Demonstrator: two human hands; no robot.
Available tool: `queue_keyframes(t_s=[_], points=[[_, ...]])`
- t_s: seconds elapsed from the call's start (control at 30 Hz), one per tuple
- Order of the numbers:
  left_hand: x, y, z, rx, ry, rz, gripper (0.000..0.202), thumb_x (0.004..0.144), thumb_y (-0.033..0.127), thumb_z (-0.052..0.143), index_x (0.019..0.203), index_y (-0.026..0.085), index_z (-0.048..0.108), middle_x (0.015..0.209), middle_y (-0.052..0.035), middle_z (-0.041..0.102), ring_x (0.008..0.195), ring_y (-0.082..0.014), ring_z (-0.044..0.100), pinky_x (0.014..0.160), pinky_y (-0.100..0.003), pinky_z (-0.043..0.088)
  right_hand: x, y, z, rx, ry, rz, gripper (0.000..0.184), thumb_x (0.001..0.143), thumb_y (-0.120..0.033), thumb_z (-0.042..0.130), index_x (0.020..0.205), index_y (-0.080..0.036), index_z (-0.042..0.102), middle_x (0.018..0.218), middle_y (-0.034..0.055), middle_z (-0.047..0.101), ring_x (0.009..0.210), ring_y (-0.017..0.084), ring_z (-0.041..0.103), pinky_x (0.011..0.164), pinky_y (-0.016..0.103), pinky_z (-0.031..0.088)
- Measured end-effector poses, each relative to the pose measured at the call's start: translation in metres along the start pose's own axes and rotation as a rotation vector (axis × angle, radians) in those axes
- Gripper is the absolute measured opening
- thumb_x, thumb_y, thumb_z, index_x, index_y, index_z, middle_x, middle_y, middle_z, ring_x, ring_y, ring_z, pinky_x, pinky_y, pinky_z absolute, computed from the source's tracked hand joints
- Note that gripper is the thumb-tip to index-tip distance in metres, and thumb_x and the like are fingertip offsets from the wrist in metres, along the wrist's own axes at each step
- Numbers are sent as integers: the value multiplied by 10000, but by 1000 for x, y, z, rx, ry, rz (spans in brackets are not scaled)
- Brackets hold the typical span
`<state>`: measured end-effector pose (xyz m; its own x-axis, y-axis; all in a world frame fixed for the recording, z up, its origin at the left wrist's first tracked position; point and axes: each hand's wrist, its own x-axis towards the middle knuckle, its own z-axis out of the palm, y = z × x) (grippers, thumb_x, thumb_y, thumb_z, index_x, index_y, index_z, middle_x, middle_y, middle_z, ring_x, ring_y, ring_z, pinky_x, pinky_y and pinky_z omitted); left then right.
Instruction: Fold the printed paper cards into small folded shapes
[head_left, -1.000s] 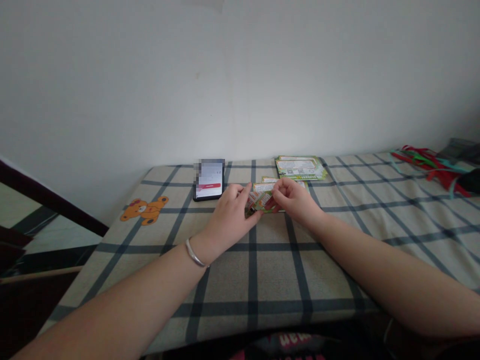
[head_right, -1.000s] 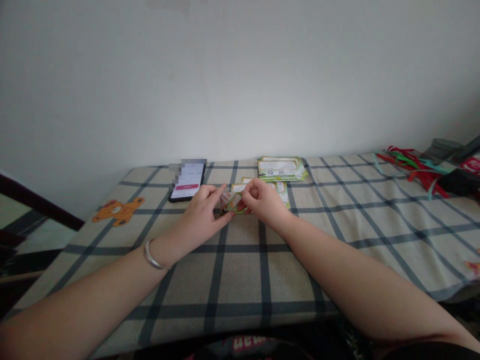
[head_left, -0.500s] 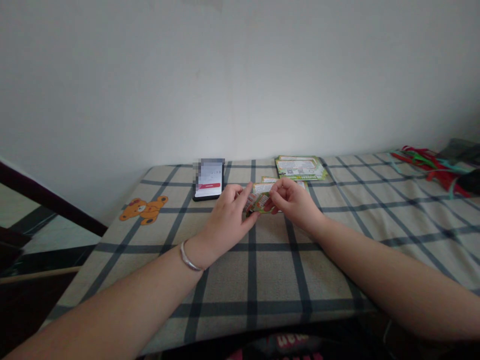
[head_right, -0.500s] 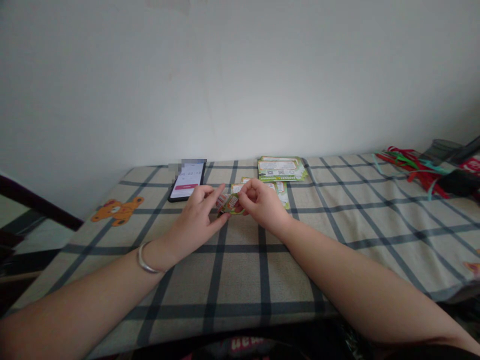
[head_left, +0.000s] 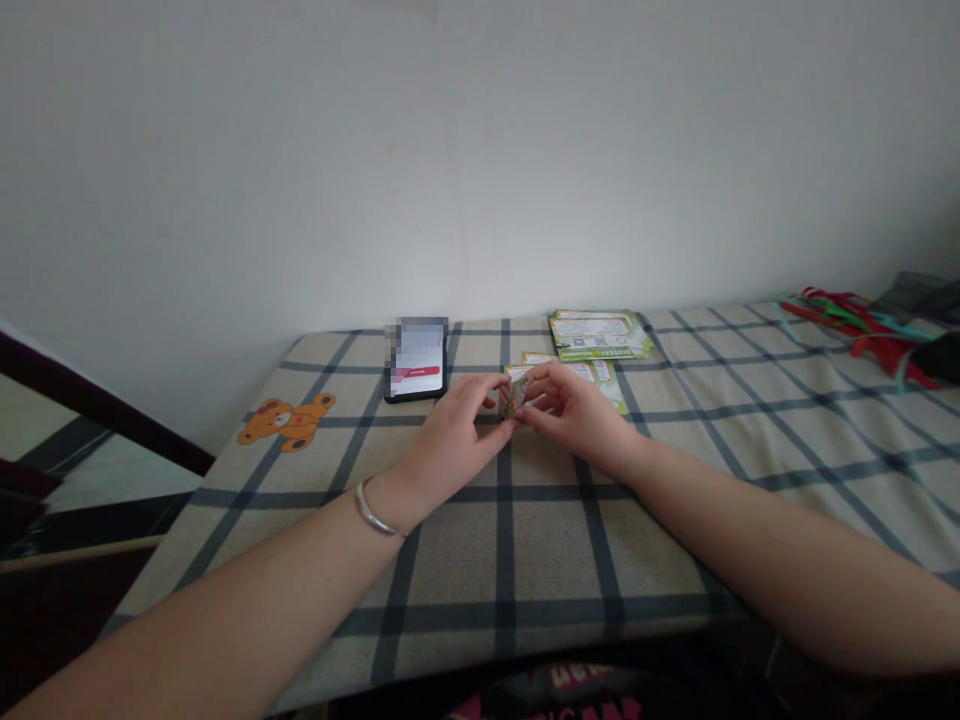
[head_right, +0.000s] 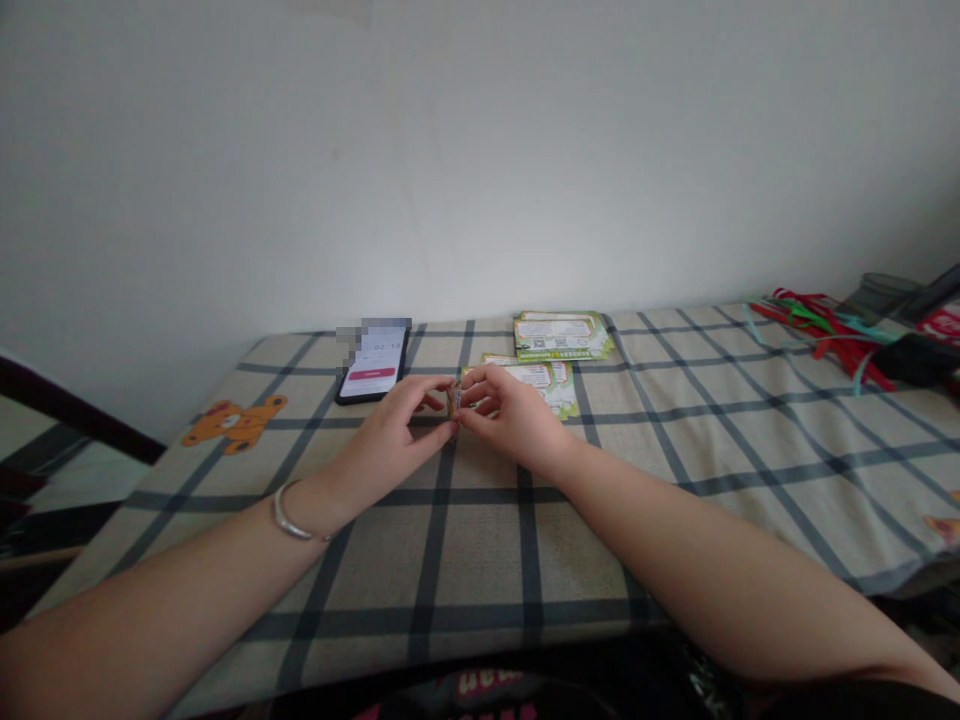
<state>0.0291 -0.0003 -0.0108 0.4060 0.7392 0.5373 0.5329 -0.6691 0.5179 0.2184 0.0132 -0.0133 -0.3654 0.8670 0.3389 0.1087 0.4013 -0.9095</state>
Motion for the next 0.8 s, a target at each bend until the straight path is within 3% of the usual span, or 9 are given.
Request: queue_keyframes(t_s=[0.2,0.3,0.6,0.8], points=[[2,-1,-1,-107,-5,-76,408,812,186,636,1204,192,525,1154,-83,594,955,-180,620,892,-394,522,-1,-1,2,-80,40,-25,242,777,-220,654,997,-221,554,888,4,665,780,134,674,708,288,564],[2,-1,0,-161,-8,-103,406,804,178,644,1196,182,535,1152,-86,601,973,-183,625,907,-395,523,-1,-4,1,-130,57,-49,229,778,-200,640,995,-221,570,994,12,656,773,118,668,712,277,562],[3,-10,3,-258,-46,-159,402,814,195,644,1204,190,549,1205,-90,606,1022,-195,633,932,-412,526,-2,-5,0,-148,45,-1,295,787,-212,617,1077,-225,568,1089,30,659,741,120,681,665,262,560],[3,-11,0,-231,-55,-149,400,822,200,622,1217,188,558,1195,-90,622,1015,-196,636,929,-408,521,0,-7,-5,-405,49,-89,231,819,-199,578,1040,-226,640,1013,26,706,917,169,661,736,288,537]])
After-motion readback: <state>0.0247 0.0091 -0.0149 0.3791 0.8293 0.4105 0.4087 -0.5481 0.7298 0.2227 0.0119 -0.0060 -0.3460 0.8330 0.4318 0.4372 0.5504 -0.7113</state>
